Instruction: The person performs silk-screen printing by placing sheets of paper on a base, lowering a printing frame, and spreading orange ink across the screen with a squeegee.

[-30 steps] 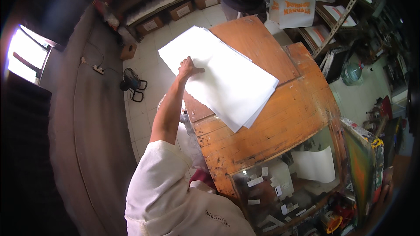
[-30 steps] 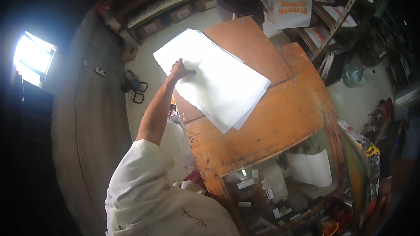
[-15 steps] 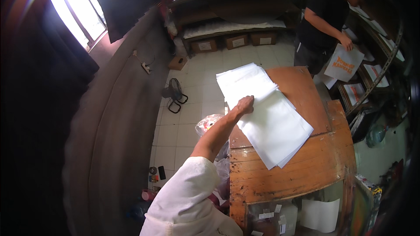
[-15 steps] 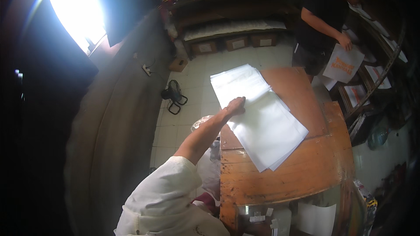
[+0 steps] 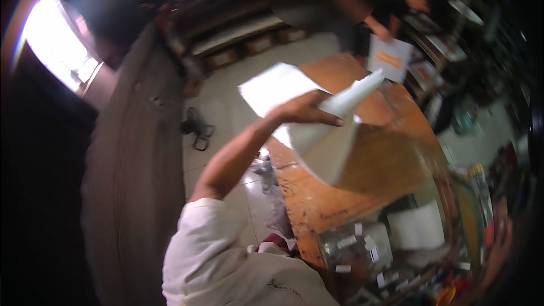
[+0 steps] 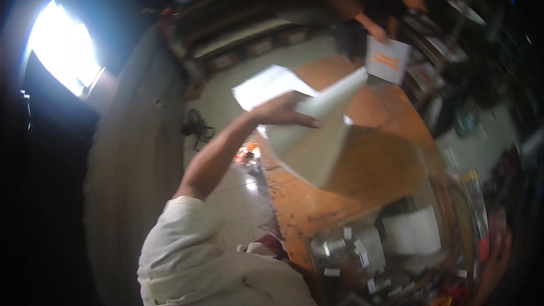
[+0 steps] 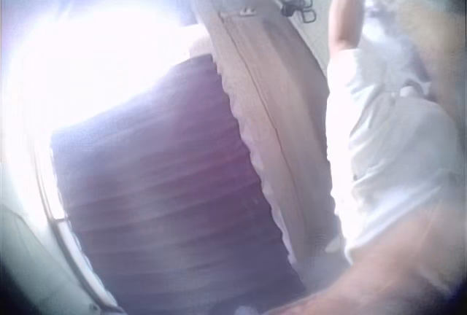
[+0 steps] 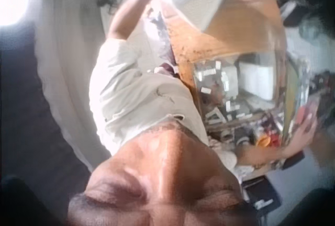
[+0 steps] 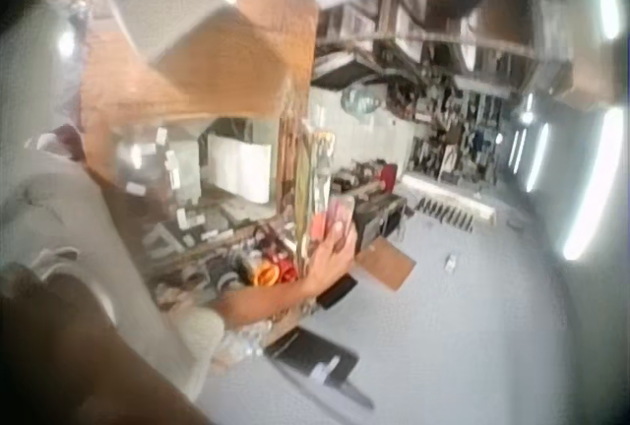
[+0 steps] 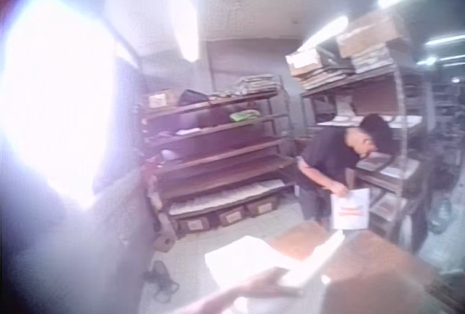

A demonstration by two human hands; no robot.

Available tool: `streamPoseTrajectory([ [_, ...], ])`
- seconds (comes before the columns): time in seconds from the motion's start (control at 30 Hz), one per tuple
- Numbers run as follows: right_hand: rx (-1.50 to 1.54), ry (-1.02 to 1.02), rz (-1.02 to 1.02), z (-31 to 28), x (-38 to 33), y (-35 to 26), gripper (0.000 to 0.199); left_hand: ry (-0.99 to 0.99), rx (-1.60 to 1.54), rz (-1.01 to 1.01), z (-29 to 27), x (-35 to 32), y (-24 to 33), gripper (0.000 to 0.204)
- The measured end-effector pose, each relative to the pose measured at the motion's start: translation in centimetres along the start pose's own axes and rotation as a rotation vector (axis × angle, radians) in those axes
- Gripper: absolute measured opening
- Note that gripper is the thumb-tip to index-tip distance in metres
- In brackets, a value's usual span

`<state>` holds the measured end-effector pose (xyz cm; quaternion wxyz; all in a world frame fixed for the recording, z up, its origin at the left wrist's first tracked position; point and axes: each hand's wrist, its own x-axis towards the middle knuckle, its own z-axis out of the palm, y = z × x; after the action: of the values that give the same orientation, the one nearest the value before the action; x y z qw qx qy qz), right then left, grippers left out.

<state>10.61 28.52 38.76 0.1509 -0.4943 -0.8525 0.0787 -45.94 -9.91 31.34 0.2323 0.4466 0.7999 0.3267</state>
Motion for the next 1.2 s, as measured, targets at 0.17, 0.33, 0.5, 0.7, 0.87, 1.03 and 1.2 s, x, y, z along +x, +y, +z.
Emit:
streamPoseTrajectory([
  [0.17, 0.084, 0.129, -0.105, 1.1, -0.2, -1.8, 0.053, 0.147, 0.187, -0.002, -3.6, -0.8, 0.5, 0.043],
  [0.33, 0.149, 0.049, -0.059, -0.5, -1.1, -5.9, 0.048, 0.115, -0.372, -0.119, -4.4, 0.8, 2.8, 0.046],
  [0.5, 0.221, 0.079, -0.108, 0.3, -0.2, -6.0, 0.043, 0.189, 0.457, 0.333, -2.7, -1.0, 5.2, 0.035],
  [0.7, 0.108, 0.286, -0.245, 0.7, -0.5, -4.2, 0.041, 0.212, 0.742, 0.305, -3.3, 0.5, 7.9, 0.049],
  [0.87, 0.220, 0.165, -0.193, -0.1, 0.2, -5.6, 0.040, 0.218, 0.748, 0.072, -7.0, 1.9, 5.8, 0.053],
  [1.03, 0.164, 0.171, -0.215, -0.3, 0.2, -5.5, 0.038, -0.042, -0.003, 0.049, -4.6, -0.1, 12.1, 0.048],
  [1.2, 0.191, 0.157, -0.180, -0.2, 0.2, -4.8, 0.040, 0.009, 0.014, 0.249, -1.6, -0.5, 15.3, 0.045],
])
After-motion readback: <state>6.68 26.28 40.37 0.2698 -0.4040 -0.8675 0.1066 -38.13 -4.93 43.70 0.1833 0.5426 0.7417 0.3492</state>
